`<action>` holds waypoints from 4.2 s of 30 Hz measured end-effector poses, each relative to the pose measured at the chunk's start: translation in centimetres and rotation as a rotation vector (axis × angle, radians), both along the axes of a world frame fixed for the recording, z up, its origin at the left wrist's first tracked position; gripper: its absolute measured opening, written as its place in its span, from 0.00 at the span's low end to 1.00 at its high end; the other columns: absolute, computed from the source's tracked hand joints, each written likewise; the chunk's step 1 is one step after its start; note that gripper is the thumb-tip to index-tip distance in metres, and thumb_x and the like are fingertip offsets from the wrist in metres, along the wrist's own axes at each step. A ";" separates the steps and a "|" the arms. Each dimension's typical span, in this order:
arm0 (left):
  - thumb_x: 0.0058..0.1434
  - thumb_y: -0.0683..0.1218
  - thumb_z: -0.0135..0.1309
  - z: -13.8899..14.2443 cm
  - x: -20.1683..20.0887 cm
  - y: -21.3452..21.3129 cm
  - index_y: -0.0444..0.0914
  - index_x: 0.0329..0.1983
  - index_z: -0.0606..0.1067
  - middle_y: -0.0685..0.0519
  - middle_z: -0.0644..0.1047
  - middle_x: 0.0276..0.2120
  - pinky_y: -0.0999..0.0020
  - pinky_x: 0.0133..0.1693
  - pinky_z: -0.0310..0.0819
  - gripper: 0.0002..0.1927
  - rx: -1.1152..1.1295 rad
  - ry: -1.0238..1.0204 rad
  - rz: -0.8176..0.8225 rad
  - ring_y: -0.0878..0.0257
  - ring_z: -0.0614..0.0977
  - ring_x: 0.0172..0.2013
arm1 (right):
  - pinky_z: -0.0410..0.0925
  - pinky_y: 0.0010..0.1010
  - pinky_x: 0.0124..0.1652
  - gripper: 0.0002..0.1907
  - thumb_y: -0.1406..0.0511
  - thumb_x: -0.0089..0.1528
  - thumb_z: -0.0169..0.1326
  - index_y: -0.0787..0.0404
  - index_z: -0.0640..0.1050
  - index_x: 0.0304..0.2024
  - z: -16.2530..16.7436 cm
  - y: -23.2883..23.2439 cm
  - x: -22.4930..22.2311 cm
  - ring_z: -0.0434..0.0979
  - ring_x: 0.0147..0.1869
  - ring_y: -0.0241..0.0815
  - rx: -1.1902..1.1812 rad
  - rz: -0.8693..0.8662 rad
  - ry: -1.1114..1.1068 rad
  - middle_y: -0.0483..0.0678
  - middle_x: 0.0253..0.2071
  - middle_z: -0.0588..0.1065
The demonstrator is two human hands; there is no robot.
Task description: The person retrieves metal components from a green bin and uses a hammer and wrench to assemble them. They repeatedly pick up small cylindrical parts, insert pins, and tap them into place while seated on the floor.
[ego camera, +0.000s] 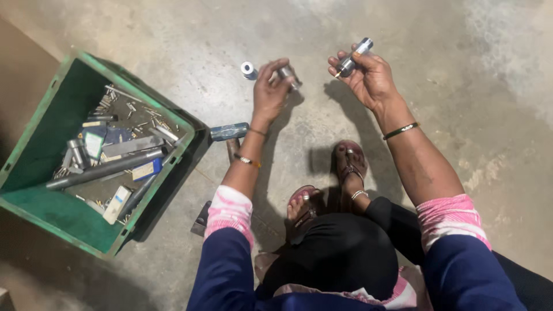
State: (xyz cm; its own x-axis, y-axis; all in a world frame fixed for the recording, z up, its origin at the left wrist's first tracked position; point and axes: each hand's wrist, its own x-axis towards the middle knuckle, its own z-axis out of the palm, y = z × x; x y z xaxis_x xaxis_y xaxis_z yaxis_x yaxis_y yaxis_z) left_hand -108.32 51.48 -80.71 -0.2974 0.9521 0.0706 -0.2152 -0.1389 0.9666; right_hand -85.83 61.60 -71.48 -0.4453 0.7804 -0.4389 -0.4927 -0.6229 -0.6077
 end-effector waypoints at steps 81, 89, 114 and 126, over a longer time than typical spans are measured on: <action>0.58 0.51 0.61 9.0 -5.3 -35.0 0.35 0.51 0.76 0.39 0.75 0.49 0.46 0.54 0.71 0.21 -0.611 1.128 0.122 0.41 0.75 0.51 | 0.57 0.56 0.66 0.19 0.60 0.51 0.59 0.54 0.82 0.46 27.6 -25.1 7.1 0.61 0.73 0.57 1.926 1.249 -1.101 0.49 0.61 0.72; 0.55 0.55 0.65 8.5 -1.2 -24.3 0.29 0.58 0.68 0.33 0.75 0.51 0.47 0.54 0.71 0.36 -0.534 1.164 -0.288 0.36 0.77 0.51 | 0.62 0.41 0.72 0.22 0.56 0.62 0.57 0.62 0.81 0.53 31.1 -29.4 0.8 0.62 0.71 0.48 2.425 0.717 -1.375 0.50 0.61 0.73; 0.61 0.57 0.54 50.1 52.0 11.8 0.40 0.56 0.76 0.44 0.84 0.39 0.57 0.47 0.80 0.24 -0.194 0.950 -1.084 0.49 0.87 0.43 | 0.69 0.41 0.58 0.15 0.70 0.56 0.58 0.65 0.78 0.47 37.3 -26.6 35.4 0.77 0.55 0.52 0.220 -0.727 -1.457 0.54 0.50 0.78; 0.63 0.60 0.53 60.5 48.2 1.0 0.42 0.47 0.81 0.48 0.85 0.37 0.58 0.47 0.79 0.20 -0.582 1.670 -1.428 0.52 0.85 0.44 | 0.73 0.39 0.52 0.23 0.71 0.58 0.58 0.61 0.74 0.56 59.8 -52.0 64.6 0.80 0.55 0.46 -0.772 -1.071 -1.556 0.50 0.54 0.79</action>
State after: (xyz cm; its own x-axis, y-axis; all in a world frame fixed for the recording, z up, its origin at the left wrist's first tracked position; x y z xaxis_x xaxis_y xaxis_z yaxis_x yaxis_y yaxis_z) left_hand -60.16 52.51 -20.19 0.3800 0.4257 -0.8212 0.8903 -0.4090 0.1999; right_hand -21.28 9.55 -11.64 0.9730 -0.0759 -0.2181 -0.1945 -0.7782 -0.5971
